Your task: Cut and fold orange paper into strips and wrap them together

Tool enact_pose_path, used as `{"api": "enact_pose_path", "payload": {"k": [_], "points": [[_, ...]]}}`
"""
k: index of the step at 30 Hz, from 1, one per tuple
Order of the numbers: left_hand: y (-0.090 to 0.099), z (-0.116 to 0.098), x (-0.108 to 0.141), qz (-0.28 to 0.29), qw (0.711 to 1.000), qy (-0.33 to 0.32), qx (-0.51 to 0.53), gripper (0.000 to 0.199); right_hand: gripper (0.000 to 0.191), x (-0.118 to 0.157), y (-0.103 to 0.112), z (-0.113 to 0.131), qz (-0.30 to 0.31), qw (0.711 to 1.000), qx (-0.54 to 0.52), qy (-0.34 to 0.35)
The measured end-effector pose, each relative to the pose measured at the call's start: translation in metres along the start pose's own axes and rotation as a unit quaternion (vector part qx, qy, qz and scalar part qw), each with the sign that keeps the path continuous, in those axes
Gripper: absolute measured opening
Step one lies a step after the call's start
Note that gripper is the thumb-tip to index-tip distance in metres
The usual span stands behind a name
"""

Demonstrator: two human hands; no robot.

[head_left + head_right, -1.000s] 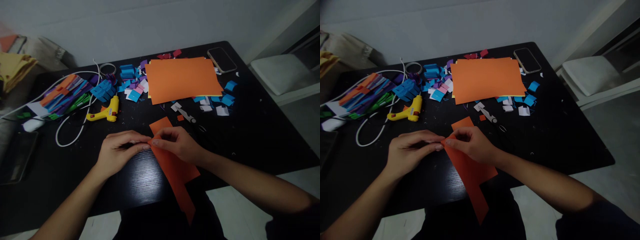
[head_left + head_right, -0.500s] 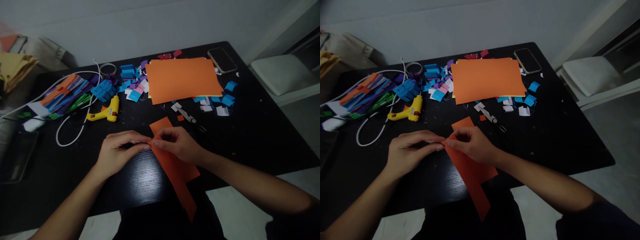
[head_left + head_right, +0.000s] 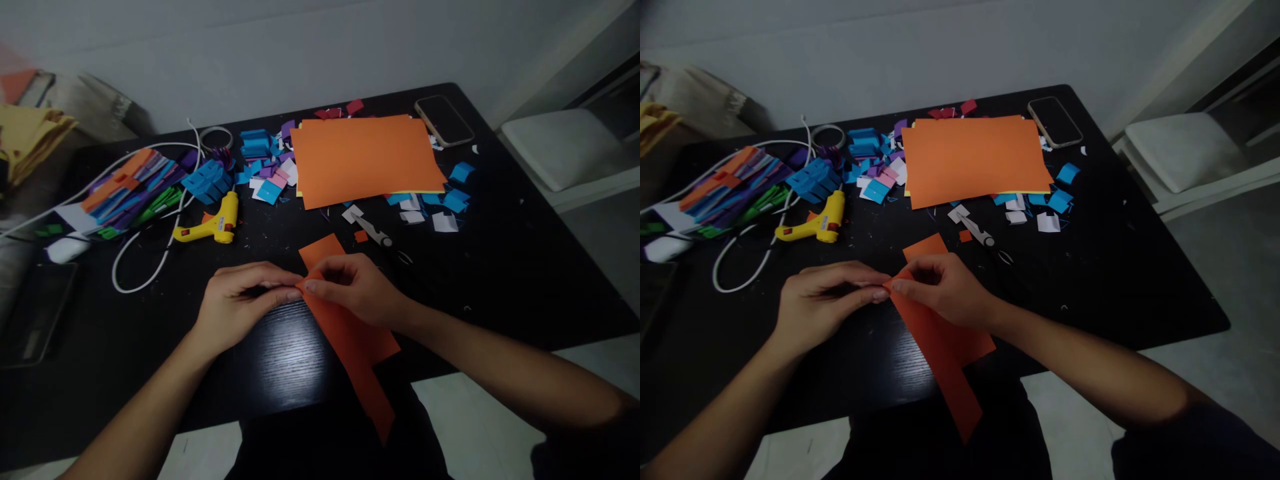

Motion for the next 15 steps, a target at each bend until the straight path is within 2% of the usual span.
{"api": "enact_pose_path", "payload": {"k": [15], "points": [[-0.0004, 0.003, 0.0013, 0.002, 1.0, 0.007, 0.011, 0.018, 0.025, -0.0006, 0.0, -0.0011, 0.0, 1.0, 0.007, 0.003]]}}
Point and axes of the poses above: each hand's wrist, its own x-axis away from the middle knuckle, its own y-axis out of the back of the hand, z = x × y, the point moved 10 cm from there along -x, towards the middle knuckle, and after that the axes turned 1 degree about -x, right-handed, at the moved point
